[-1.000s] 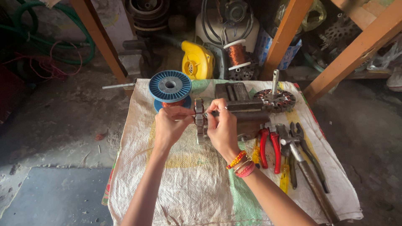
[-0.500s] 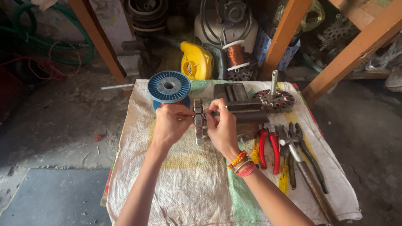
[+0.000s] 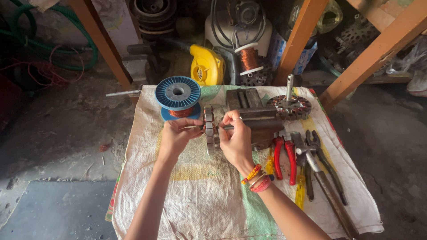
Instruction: The person assembles a motor armature clamped near a bench vise, fitting small metal components one at a time onto the rotor segments by hand. They reposition the rotor between fittings and use a screwdriver to tighten or seat a part partway through.
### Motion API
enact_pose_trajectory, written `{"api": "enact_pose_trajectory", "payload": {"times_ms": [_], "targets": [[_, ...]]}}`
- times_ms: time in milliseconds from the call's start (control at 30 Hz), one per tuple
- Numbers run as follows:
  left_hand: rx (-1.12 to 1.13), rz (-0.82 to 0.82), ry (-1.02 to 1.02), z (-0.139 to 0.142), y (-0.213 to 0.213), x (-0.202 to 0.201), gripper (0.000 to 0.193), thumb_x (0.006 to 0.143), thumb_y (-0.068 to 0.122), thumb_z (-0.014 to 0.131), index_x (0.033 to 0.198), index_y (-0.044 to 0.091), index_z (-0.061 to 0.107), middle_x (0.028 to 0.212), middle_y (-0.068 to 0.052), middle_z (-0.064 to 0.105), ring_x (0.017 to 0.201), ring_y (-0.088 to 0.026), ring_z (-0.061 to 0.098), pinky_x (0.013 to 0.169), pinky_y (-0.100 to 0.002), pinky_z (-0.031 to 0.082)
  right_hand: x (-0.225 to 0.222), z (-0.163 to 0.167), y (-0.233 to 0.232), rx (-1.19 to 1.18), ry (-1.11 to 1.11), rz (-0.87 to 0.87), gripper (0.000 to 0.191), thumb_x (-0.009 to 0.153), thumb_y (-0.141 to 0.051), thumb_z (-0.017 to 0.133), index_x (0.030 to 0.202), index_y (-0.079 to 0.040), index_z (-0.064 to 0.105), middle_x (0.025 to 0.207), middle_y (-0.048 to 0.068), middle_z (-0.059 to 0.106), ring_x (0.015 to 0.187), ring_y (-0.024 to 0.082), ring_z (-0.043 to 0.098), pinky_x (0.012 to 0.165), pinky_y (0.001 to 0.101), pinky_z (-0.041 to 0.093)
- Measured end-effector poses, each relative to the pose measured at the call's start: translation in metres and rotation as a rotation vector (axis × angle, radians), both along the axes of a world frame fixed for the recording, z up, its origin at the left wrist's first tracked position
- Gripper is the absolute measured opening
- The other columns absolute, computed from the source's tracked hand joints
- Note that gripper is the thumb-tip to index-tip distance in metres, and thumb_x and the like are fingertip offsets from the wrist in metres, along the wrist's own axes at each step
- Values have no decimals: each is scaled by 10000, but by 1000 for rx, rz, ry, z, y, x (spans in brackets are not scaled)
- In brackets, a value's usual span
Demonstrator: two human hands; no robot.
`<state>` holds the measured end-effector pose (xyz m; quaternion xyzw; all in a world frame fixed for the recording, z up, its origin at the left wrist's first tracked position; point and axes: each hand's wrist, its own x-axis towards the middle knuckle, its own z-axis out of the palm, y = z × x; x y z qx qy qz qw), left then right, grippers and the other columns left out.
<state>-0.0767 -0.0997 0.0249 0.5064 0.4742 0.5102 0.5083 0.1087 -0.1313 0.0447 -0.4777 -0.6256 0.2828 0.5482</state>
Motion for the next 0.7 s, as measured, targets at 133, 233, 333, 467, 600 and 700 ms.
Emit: {"api": "enact_pose_trajectory", "payload": {"times_ms": [133, 233, 333, 467, 600, 700], "targets": [[4, 32, 134, 6, -21, 4, 307, 884, -32, 656, 1166, 36, 757, 1018, -133, 808, 902, -216, 776, 840, -396, 575, 2, -6, -11, -19, 23, -7, 237, 879, 85, 644, 1035, -14, 495, 982, 89, 696, 576, 54, 658, 440, 215, 455], [181, 31, 164, 8, -41, 13, 621, 774, -101, 549, 1364, 77, 623, 1308, -118, 717, 1127, -221, 730, 969, -399, 555, 2, -12, -19, -23, 96, 17, 244, 879, 80, 651, 1040, -22, 500, 1019, 89, 650, 630, 66, 662, 452, 212, 479], [335, -60, 212, 5, -61, 19, 844, 692, -86, 587, 1498, 59, 382, 1446, -162, 561, 1300, -265, 586, 1072, -460, 530, 2, -18, -23, -144, 234, 75, 238, 887, 65, 649, 1038, -39, 497, 998, 90, 636, 638, 95, 671, 468, 231, 514], [454, -68, 453, 3, -73, 21, 872, 651, -33, 675, 1461, 48, 361, 1398, -204, 522, 1302, -335, 520, 1052, -466, 478, 8, -24, -20, -296, 502, 211, 224, 917, 44, 650, 1026, -49, 478, 952, 114, 645, 645, 150, 684, 537, 292, 575], [526, 53, 767, 4, -76, 18, 666, 683, 16, 724, 1315, 49, 515, 1247, -165, 617, 1144, -353, 578, 993, -441, 455, 13, -29, -22, -335, 599, 282, 216, 921, 47, 652, 1017, -43, 482, 944, 118, 646, 733, 190, 734, 672, 329, 632], [592, 63, 849, 6, -70, 15, 428, 757, 46, 734, 1167, 63, 611, 1145, -109, 663, 1063, -312, 616, 941, -431, 482, 13, -30, -24, -331, 612, 286, 199, 924, 64, 632, 1007, -35, 481, 967, 107, 650, 787, 198, 752, 734, 333, 651]]}}
